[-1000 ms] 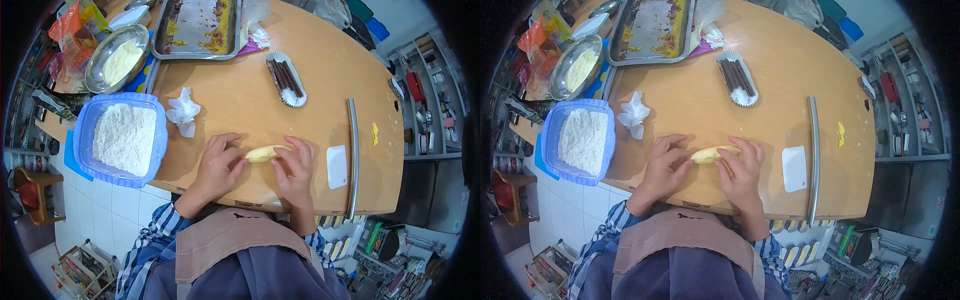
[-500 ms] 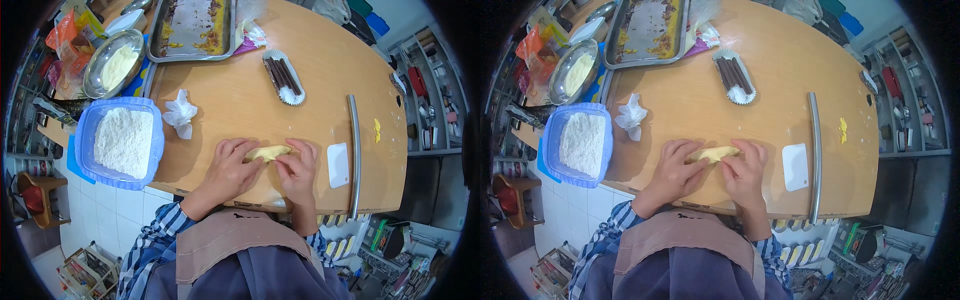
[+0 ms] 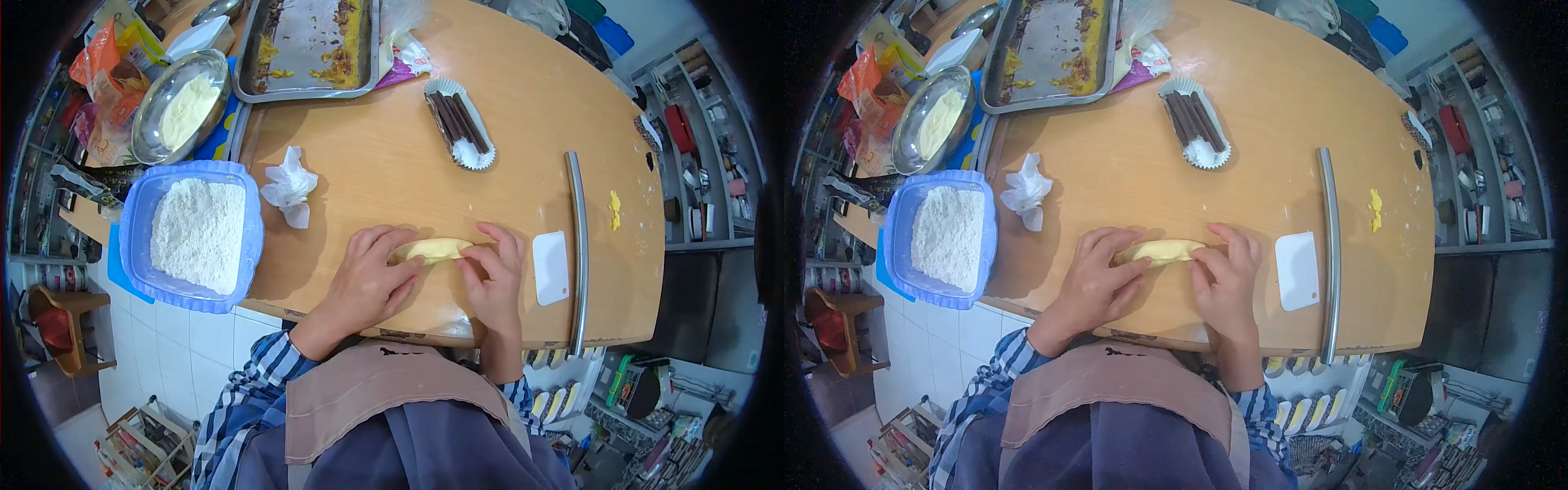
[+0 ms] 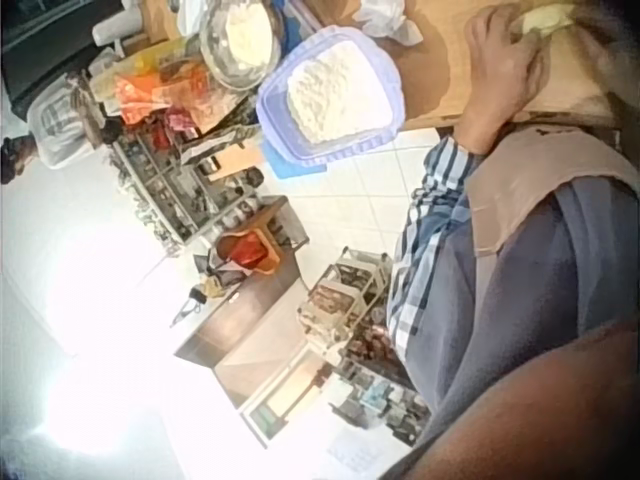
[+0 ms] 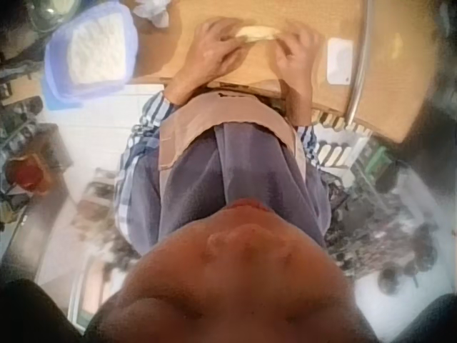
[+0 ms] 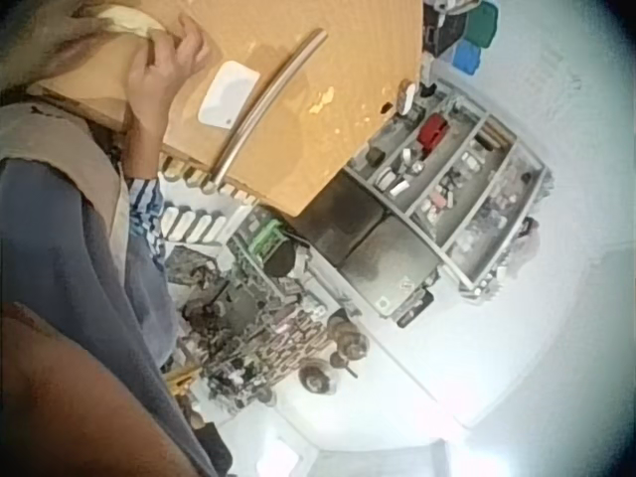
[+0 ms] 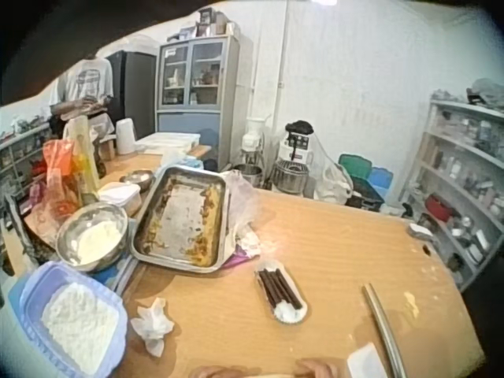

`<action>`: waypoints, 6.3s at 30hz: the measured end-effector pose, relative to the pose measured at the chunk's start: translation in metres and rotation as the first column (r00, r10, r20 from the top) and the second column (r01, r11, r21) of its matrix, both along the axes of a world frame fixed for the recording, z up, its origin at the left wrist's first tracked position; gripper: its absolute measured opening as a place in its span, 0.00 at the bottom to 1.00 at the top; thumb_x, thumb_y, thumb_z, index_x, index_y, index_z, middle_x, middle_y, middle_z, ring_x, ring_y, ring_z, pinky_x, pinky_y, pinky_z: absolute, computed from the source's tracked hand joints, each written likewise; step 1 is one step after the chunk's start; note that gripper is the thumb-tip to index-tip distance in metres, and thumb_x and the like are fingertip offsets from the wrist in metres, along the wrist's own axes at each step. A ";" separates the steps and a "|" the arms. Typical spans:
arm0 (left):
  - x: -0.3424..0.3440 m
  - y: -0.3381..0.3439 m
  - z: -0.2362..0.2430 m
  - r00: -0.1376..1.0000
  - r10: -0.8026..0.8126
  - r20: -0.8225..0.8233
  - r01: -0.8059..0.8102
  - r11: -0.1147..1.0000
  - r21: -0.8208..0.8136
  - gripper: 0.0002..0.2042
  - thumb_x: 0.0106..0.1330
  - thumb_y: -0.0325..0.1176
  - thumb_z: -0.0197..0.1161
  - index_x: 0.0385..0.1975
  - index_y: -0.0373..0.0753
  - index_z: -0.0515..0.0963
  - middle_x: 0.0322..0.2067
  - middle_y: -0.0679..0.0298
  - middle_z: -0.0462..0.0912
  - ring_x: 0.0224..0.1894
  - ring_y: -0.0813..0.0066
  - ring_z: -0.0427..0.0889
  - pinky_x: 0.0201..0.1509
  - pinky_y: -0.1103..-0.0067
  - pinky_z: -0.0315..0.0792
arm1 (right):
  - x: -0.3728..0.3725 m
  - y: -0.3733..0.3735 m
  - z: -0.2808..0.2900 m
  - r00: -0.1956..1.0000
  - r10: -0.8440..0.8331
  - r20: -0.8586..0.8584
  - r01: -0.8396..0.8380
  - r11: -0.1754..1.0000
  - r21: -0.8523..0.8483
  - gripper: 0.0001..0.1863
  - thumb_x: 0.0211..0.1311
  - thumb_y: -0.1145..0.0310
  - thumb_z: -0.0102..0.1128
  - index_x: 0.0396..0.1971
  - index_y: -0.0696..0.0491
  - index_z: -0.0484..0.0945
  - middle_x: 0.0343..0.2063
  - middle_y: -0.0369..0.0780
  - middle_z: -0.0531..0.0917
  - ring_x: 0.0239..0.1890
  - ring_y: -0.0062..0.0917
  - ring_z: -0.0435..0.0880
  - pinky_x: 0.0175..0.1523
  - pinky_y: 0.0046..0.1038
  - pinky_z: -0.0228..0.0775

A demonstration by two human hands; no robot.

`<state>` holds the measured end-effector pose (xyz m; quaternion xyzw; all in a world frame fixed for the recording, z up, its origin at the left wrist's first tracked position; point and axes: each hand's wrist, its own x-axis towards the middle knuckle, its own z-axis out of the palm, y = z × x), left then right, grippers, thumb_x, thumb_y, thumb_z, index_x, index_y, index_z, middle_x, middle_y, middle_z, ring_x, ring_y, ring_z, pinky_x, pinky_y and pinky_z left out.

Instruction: The person flattens a portion of dough with a rolling pin and then rolls it into a cylinder by hand. Finally, the person places the rolled dough into a paper liner.

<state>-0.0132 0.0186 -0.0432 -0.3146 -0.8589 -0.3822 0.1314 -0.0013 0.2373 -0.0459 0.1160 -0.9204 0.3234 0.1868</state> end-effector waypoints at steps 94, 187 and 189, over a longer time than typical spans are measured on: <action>0.000 -0.007 -0.001 0.996 0.035 0.079 -0.044 0.992 0.121 0.12 0.50 0.26 0.70 0.36 0.37 0.83 0.49 0.50 0.77 0.51 0.50 0.74 0.53 0.64 0.71 | 0.003 -0.016 -0.002 0.984 0.165 -0.070 -0.158 0.983 0.093 0.17 0.40 0.78 0.58 0.33 0.48 0.85 0.51 0.44 0.77 0.51 0.39 0.72 0.61 0.51 0.50; 0.001 -0.006 -0.004 0.985 0.152 0.079 -0.163 0.972 0.167 0.08 0.51 0.24 0.69 0.31 0.35 0.83 0.46 0.53 0.79 0.50 0.53 0.75 0.51 0.67 0.72 | 0.008 -0.003 -0.013 0.984 -0.177 -0.014 0.177 0.984 0.014 0.16 0.43 0.85 0.54 0.32 0.54 0.84 0.46 0.43 0.79 0.48 0.39 0.72 0.56 0.38 0.59; 0.000 -0.006 -0.004 0.984 0.164 0.073 -0.174 0.969 0.177 0.07 0.51 0.24 0.69 0.31 0.35 0.82 0.45 0.53 0.79 0.49 0.53 0.75 0.51 0.66 0.71 | 0.008 -0.005 -0.011 0.982 -0.175 -0.067 0.174 0.984 -0.029 0.16 0.42 0.85 0.54 0.32 0.54 0.84 0.47 0.43 0.79 0.48 0.38 0.72 0.56 0.37 0.59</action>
